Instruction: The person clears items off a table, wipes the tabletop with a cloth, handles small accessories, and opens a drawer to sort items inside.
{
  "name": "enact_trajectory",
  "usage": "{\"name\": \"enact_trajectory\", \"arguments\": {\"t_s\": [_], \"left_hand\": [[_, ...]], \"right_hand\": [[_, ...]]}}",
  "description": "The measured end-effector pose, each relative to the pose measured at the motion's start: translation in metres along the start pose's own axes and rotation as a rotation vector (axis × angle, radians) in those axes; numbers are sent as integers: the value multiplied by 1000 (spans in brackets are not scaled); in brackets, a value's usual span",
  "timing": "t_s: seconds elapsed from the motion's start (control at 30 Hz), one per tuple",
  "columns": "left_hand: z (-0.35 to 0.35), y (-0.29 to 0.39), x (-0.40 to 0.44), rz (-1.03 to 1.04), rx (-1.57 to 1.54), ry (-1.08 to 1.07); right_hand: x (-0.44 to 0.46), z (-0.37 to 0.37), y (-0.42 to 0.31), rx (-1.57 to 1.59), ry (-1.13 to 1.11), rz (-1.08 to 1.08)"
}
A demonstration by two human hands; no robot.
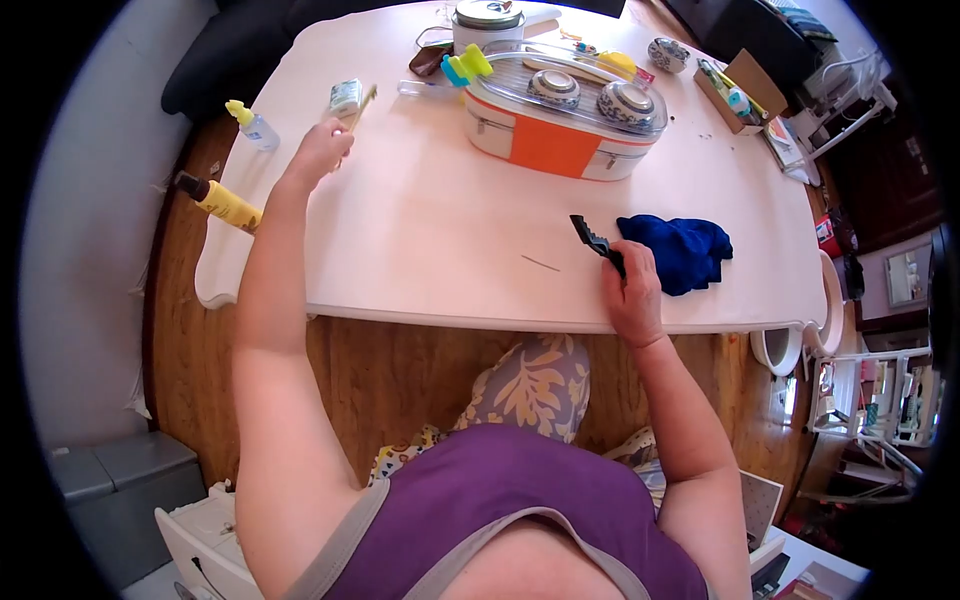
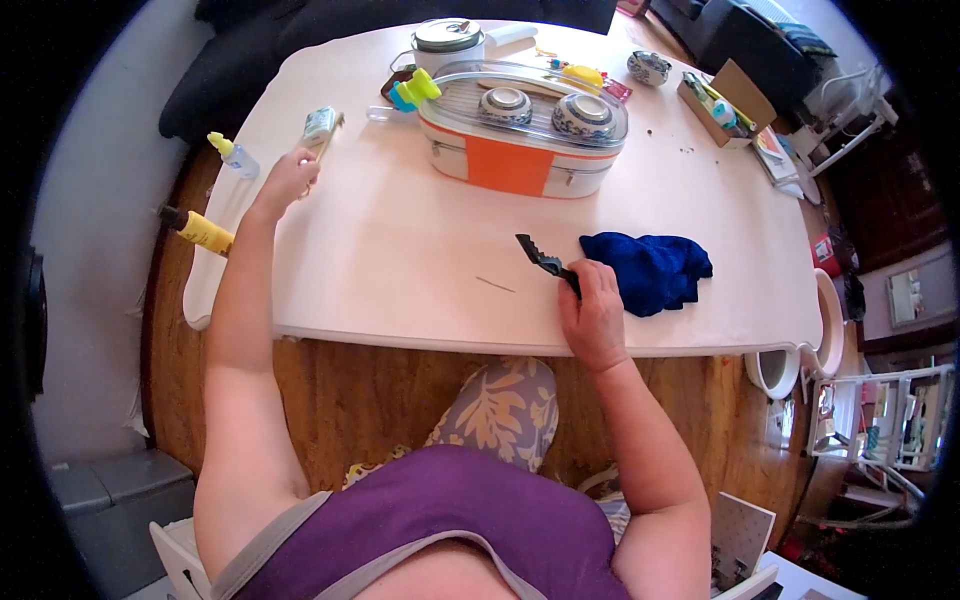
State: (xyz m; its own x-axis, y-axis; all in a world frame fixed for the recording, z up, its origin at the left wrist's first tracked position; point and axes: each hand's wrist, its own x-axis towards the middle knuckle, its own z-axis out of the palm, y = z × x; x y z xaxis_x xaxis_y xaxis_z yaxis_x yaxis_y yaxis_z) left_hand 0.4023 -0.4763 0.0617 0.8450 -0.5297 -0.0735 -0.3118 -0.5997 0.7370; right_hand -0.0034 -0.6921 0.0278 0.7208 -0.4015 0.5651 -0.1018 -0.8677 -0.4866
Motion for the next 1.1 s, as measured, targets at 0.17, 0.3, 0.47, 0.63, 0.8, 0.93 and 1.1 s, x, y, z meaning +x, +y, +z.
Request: {"name": "enact_trajectory", "arguments": {"t_s": [0.17,0.3,0.47,0.63,0.8,0.93,1.1], "left_hand": [[-9,-5,45,-19,-24,244],[1,-29,116,-33,34,526],[14,8,109,-77,275,557],[25,9,107,-214,459,409],[19,-10,107,-165,556,326],[6,-20,107,-303,-167,231],[-1,-2,21,-20,-1262,-196]], "right_hand": [[0,1,0,5,-15,17],[-1,2,5,20,31,-12],[-3,0,6,15,35,15],[-2,-2,5,22,17,24],[-2,-1,5,28,68,-7],[-3,-1,6,6,71,-7],[-6,0,8,-27,85,-15]]}}
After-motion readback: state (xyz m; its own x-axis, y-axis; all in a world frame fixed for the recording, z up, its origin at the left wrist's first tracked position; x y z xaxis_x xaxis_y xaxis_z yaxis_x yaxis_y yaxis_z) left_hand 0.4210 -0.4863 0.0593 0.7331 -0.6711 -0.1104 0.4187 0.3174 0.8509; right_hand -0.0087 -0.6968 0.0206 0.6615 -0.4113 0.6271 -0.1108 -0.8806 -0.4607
